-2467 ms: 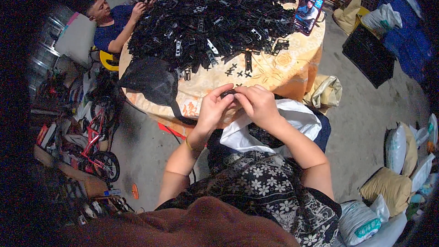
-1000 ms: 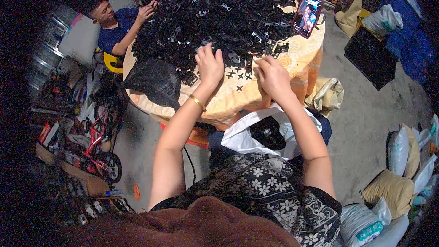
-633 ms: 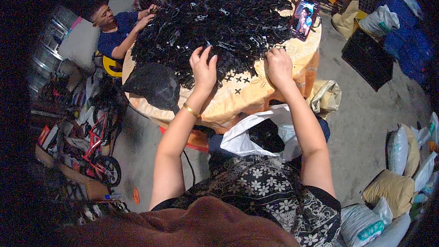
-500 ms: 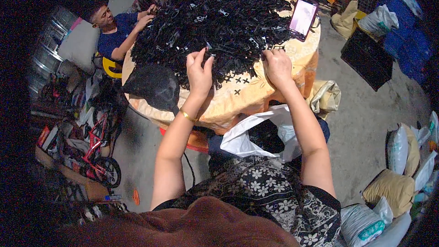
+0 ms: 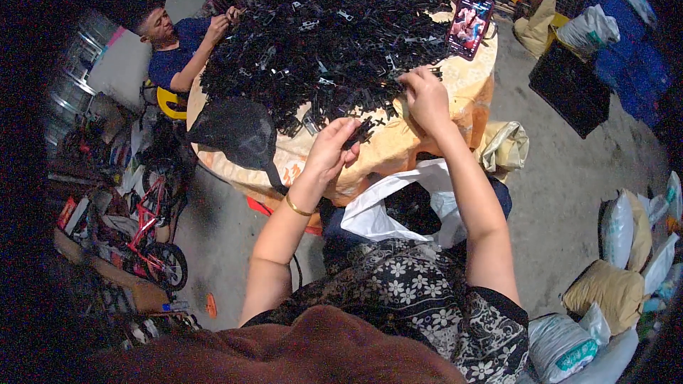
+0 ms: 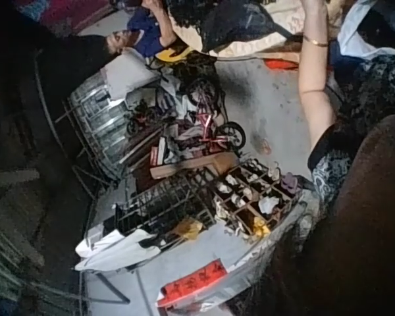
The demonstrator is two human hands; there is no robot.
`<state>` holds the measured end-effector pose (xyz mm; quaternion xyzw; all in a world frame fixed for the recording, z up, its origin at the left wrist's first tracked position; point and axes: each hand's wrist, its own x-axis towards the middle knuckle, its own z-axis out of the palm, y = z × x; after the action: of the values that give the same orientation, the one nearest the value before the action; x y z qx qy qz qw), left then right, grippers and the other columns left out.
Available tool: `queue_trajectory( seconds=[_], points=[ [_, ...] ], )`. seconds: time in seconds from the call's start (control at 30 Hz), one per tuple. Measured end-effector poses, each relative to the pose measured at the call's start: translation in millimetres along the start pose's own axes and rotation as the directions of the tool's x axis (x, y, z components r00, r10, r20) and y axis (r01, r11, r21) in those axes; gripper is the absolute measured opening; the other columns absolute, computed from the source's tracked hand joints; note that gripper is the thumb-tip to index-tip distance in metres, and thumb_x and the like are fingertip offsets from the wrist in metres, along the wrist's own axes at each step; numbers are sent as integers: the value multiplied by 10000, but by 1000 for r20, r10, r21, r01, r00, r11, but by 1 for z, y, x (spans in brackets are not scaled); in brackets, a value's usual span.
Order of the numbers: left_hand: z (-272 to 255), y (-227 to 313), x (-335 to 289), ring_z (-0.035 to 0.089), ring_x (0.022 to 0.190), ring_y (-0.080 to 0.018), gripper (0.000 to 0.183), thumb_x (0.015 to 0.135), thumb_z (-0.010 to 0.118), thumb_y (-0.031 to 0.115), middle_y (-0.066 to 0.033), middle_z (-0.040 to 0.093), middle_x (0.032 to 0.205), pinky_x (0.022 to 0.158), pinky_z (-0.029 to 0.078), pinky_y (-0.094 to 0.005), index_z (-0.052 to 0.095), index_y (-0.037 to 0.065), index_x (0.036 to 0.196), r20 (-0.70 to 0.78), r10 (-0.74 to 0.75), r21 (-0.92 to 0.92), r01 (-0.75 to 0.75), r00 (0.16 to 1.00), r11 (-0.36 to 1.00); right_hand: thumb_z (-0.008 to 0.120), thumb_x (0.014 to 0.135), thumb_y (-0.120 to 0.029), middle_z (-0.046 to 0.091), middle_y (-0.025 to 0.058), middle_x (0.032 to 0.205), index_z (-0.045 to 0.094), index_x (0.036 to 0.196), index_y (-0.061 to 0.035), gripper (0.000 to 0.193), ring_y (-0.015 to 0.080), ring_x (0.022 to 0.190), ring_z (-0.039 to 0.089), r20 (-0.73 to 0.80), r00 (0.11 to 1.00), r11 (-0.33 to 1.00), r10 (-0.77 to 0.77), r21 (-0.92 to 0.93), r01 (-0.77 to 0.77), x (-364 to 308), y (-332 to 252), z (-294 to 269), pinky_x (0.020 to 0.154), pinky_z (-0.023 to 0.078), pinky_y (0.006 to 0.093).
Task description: The person assembles small plastic components by hand, taking pieces from a pile on the table, fitting them together, and placing the finished parts into a plastic bag.
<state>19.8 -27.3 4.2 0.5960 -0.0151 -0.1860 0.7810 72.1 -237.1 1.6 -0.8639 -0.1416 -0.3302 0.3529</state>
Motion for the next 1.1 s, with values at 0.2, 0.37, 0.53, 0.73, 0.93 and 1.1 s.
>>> queue_trajectory(
  seconds=[0.2, 0.37, 0.53, 0.73, 0.93, 1.1],
  points=[
    [-5, -4, -2, 585, 678, -141, 264, 893, 454, 147, -114, 567, 892, 567, 490, -233, 488, -23, 1092, -34, -8, -211, 1, 999, 977, 570, 694, -73, 563, 124, 812, 627, 802, -16, 135, 303, 787, 549, 121, 993, 991, -16, -134, 33, -21, -2, -2, 709, 447, 368],
    [3, -10, -8, 589, 762, -198, 286, 809, 493, 4, -104, 564, 937, 668, 485, -252, 492, -41, 1092, -62, 186, 266, -163, 981, 950, 606, 704, -160, 586, 114, 795, 629, 751, -8, 161, 285, 789, 555, 157, 986, 994, 54, -103, -38, -20, -2, -4, 721, 442, 374],
    [9, 4, -26, 529, 851, -361, 232, 726, 525, -10, -207, 533, 886, 749, 435, -375, 546, -11, 957, 135, 517, 873, -348, 845, 342, 633, 689, -121, 605, 112, 833, 623, 714, -4, 120, 272, 797, 575, 80, 988, 987, 131, 84, -137, -24, 10, -2, 707, 460, 341],
    [9, 2, -28, 535, 835, -357, 191, 725, 553, 18, -190, 538, 869, 734, 437, -375, 557, -8, 915, 92, 554, 903, -304, 827, 304, 641, 687, -79, 609, 119, 822, 610, 716, -8, 83, 272, 750, 590, 110, 983, 973, 146, 162, -163, -20, 3, -4, 673, 473, 323],
    [-5, 0, -17, 572, 817, -246, 253, 759, 579, 45, -168, 559, 949, 719, 467, -304, 510, -52, 982, 81, 506, 741, -392, 859, 545, 629, 685, -69, 586, 129, 836, 572, 735, -7, 98, 287, 766, 574, -1, 971, 953, -239, 191, 235, -20, -29, -12, 685, 466, 348],
    [-3, 11, -15, 576, 770, -140, 218, 813, 546, 29, -103, 587, 938, 722, 490, -235, 498, -47, 1012, -45, 189, -71, -192, 981, 979, 631, 665, -55, 569, 128, 891, 561, 778, -6, 142, 291, 788, 564, 126, 906, 884, -404, 308, 352, -31, -51, -5, 671, 475, 349]
  ],
)
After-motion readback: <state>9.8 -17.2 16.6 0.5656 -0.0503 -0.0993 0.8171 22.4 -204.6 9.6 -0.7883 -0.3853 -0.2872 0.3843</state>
